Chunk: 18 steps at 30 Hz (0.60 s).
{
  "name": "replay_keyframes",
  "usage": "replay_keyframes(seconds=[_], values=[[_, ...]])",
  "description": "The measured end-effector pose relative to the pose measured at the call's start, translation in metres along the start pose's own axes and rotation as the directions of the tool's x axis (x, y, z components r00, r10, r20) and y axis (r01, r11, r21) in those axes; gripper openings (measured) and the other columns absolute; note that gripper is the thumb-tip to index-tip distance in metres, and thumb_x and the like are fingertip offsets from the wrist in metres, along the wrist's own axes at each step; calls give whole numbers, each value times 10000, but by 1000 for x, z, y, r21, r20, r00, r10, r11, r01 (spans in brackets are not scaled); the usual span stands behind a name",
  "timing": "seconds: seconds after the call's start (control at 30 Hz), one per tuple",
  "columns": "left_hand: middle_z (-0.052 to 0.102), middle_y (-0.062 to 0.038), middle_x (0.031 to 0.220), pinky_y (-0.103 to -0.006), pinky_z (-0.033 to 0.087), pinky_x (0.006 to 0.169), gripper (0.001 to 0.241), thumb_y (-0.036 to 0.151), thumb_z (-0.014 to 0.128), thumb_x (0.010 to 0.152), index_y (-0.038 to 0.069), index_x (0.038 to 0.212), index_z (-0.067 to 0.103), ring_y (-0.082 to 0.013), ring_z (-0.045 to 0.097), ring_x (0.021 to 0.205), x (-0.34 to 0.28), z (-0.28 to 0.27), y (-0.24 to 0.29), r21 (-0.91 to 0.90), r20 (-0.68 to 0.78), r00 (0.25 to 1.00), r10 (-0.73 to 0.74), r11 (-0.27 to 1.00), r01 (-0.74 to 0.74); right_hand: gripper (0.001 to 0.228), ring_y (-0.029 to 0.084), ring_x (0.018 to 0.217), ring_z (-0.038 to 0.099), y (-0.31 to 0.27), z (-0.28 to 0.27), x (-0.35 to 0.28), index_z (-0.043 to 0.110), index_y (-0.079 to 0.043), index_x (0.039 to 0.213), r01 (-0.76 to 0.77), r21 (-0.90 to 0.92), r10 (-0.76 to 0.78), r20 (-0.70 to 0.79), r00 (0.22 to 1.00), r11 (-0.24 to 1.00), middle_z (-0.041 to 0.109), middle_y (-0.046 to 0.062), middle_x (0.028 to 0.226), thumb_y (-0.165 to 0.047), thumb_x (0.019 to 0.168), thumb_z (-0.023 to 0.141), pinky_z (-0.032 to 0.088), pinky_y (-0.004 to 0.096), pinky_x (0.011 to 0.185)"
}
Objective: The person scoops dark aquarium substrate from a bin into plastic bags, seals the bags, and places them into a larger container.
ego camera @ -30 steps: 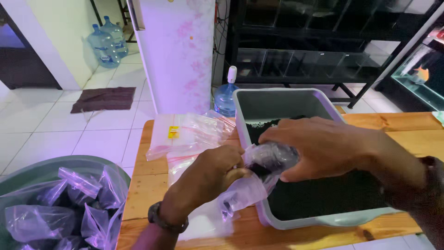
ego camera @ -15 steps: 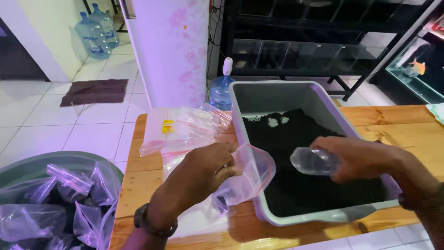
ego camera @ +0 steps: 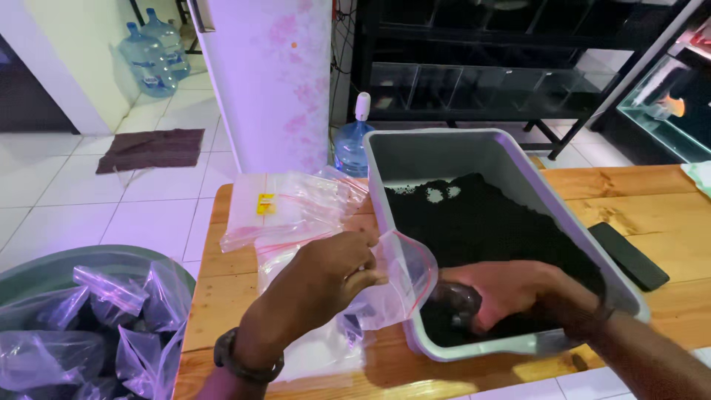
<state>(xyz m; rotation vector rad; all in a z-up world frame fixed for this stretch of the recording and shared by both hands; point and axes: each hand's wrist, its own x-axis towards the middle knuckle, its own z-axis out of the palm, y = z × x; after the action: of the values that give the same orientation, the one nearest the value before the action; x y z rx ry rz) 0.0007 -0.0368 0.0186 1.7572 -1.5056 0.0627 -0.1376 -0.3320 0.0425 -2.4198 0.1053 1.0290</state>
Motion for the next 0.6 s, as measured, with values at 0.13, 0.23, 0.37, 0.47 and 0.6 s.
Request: replay_keyframes(seconds=[0.13,0.23,0.37,0.47,0.6], values=[[659,-51,847,-433,441,644,329,230,859,986,111,832,593,-277,612,740,2,5,-3,10,3,1000,7,1000,-7,543,108,820,591,47,0,0,693,-153,1250,55,233,-46,-45,998,971,641,-23,921,-26,754,874,519,261,691],[661,-49,865,-437,449,679,298,209,852,971,118,851,595,-288,625,778,5,4,1,15,30,1000,-2,1000,2,739,96,927,592,61,-11,-15,690,-160,1375,185,228,-166,-100,981,956,669,-23,1075,-269,688,938,511,266,803],[647,-37,832,-423,445,673,337,191,868,970,123,860,557,-273,597,736,6,3,3,-15,34,999,-17,1000,18,887,131,1031,681,53,-22,-45,684,-114,1505,239,401,-163,-213,963,884,780,38,1233,-209,682,999,523,269,879],[656,-35,823,-422,447,662,355,212,886,962,133,852,558,-270,591,725,7,5,1,-14,31,999,-28,999,28,905,190,1375,710,40,-36,-65,670,-118,1507,262,435,-153,-269,951,861,774,77,1482,-236,675,1007,541,353,1129],[675,-63,857,-444,458,680,297,206,863,972,120,907,587,-309,629,759,7,4,0,-9,22,1000,-1,1000,1,891,152,919,741,11,-57,-77,603,-242,1475,57,188,9,-331,944,980,842,13,1334,-221,688,1021,603,298,787]])
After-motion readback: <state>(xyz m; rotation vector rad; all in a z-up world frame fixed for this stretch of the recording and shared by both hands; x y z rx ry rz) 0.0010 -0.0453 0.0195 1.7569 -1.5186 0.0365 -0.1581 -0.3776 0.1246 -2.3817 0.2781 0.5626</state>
